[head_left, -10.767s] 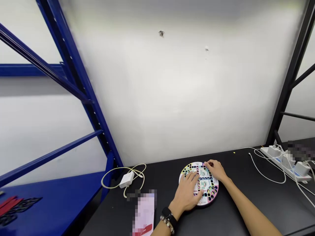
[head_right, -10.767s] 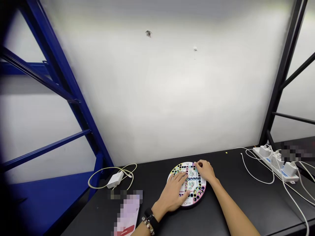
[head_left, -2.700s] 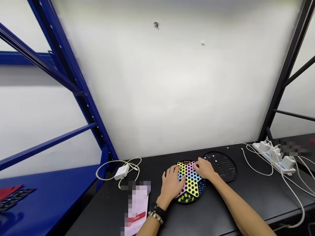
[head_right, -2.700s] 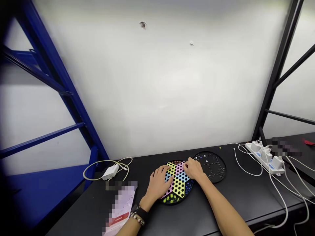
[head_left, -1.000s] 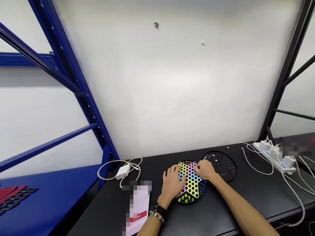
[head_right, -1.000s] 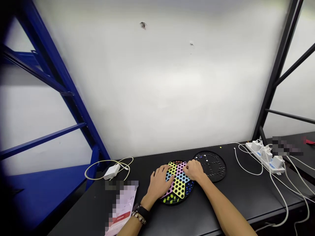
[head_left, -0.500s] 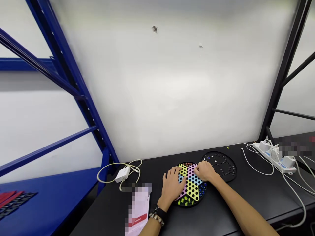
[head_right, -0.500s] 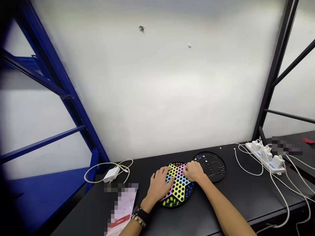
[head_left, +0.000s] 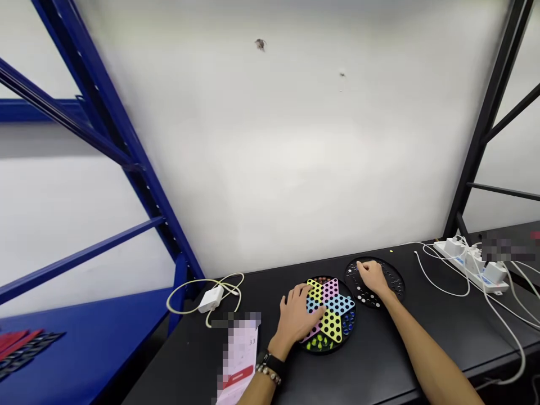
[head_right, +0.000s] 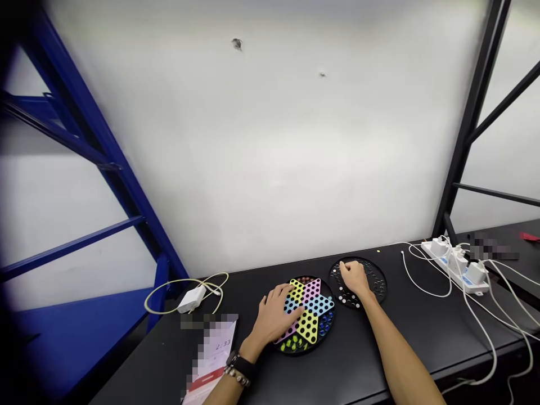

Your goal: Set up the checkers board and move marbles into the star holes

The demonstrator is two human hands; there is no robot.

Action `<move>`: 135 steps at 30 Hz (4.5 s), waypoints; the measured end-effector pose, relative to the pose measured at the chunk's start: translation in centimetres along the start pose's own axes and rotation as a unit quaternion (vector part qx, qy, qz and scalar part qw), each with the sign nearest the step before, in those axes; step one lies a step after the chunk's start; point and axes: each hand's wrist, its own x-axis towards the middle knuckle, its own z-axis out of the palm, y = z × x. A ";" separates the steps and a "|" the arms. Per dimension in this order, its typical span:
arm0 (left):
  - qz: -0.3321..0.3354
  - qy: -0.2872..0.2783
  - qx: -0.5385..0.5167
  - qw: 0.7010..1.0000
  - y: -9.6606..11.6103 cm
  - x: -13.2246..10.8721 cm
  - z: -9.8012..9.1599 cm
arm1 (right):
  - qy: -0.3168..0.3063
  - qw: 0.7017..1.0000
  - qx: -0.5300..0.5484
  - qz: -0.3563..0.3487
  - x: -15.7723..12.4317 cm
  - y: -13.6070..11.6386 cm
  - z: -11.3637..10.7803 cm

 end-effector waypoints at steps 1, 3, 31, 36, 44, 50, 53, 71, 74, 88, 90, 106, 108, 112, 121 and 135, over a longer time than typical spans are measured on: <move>0.005 -0.015 -0.007 1.000 -0.1 0.0 -0.1 | -0.010 1.000 -0.003 0.007 0.1 0.4 -0.3; 0.011 -0.039 -0.016 0.999 -0.3 0.1 -0.3 | -0.031 0.999 0.007 0.024 0.1 0.8 -0.6; 0.067 -0.060 0.007 0.996 -1.1 0.2 0.1 | -0.087 0.942 0.293 0.140 -0.1 -0.8 0.9; 0.040 -0.036 0.030 0.998 -0.7 0.3 0.6 | -0.050 0.992 0.114 -0.013 -1.5 -2.6 1.1; -0.036 0.059 0.077 0.995 0.2 0.5 1.9 | -0.085 0.969 -0.141 -0.184 -4.6 -5.8 2.1; -0.030 0.077 0.088 0.993 0.0 0.5 2.4 | -0.126 0.944 -0.212 -0.221 -5.9 -7.0 3.2; -0.033 0.074 0.087 0.993 0.1 0.4 2.3 | -0.107 0.941 -0.239 -0.216 -5.9 -7.1 3.3; -0.023 0.073 0.091 0.993 0.1 0.3 2.1 | -0.127 0.951 -0.202 -0.197 -5.8 -6.1 3.9; -0.023 0.071 0.090 0.993 0.2 0.3 2.1 | -0.130 0.959 -0.173 -0.181 -5.7 -5.7 4.2; -0.025 0.067 0.108 0.992 0.3 0.3 2.0 | -0.107 0.933 -0.289 -0.188 -6.5 -6.4 5.1; -0.026 0.068 0.107 0.992 0.3 0.3 2.0 | -0.113 0.936 -0.282 -0.180 -6.5 -6.4 5.1; -0.027 0.066 0.107 0.992 0.3 0.3 2.1 | -0.107 0.945 -0.272 -0.148 -6.8 -6.8 4.8; -0.026 0.069 0.106 0.992 0.2 0.4 2.2 | -0.108 0.943 -0.278 -0.147 -6.8 -6.8 4.8; -0.022 0.072 0.108 0.991 0.2 0.4 2.3 | -0.121 0.937 -0.286 -0.161 -6.9 -6.9 4.6; -0.022 0.064 0.110 0.992 0.2 0.3 2.1 | -0.137 0.945 -0.256 -0.152 -6.6 -7.0 4.4; -0.019 0.064 0.103 0.992 0.2 0.3 2.1 | -0.131 0.950 -0.249 -0.137 -6.7 -7.6 3.9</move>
